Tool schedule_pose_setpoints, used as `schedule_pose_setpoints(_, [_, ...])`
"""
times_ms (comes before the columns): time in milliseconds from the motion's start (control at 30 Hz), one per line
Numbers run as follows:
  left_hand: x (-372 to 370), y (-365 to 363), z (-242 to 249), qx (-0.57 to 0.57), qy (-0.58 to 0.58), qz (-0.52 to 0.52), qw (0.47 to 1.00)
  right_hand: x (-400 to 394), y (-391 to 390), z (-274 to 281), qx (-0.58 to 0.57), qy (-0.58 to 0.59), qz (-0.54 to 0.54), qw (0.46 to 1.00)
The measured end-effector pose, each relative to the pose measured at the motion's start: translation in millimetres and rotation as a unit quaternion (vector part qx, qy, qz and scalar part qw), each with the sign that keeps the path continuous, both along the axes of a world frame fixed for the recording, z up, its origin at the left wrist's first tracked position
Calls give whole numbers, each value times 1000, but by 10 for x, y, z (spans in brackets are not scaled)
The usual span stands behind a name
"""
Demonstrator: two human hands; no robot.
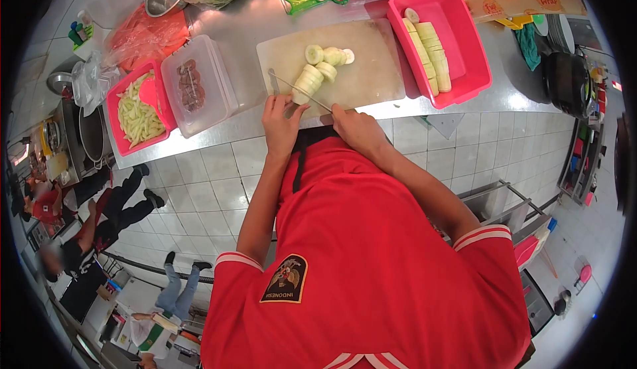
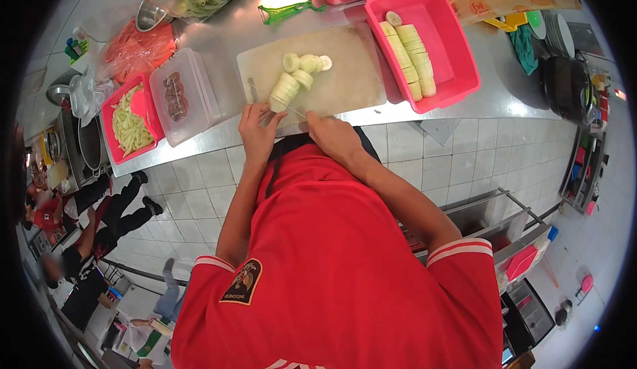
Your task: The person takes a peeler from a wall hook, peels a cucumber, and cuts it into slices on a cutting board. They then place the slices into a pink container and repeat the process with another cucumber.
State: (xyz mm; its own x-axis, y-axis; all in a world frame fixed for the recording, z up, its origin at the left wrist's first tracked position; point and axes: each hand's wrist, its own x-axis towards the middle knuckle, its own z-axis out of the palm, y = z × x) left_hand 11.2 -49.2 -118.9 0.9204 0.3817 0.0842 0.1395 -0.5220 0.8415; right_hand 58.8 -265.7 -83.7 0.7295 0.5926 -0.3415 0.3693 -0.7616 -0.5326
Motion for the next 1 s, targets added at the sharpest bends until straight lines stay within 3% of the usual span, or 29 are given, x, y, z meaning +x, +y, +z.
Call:
schedule_pose_setpoints(367, [-43, 12, 65, -26, 2, 8, 1000, 11, -31, -288, -38, 30, 21, 999])
schedule_pose_setpoints(533, [20, 11, 26, -53, -20, 17, 998, 76, -33, -191, -51, 39, 25, 998])
schedule_pose_setpoints(733, [13, 57, 27, 6, 10, 18, 1000, 57, -40, 55, -3, 3, 23, 1000])
schedule_pose_setpoints(1000, [-51, 42, 0, -51, 6, 58, 997, 74, 0, 25, -22, 29, 34, 999])
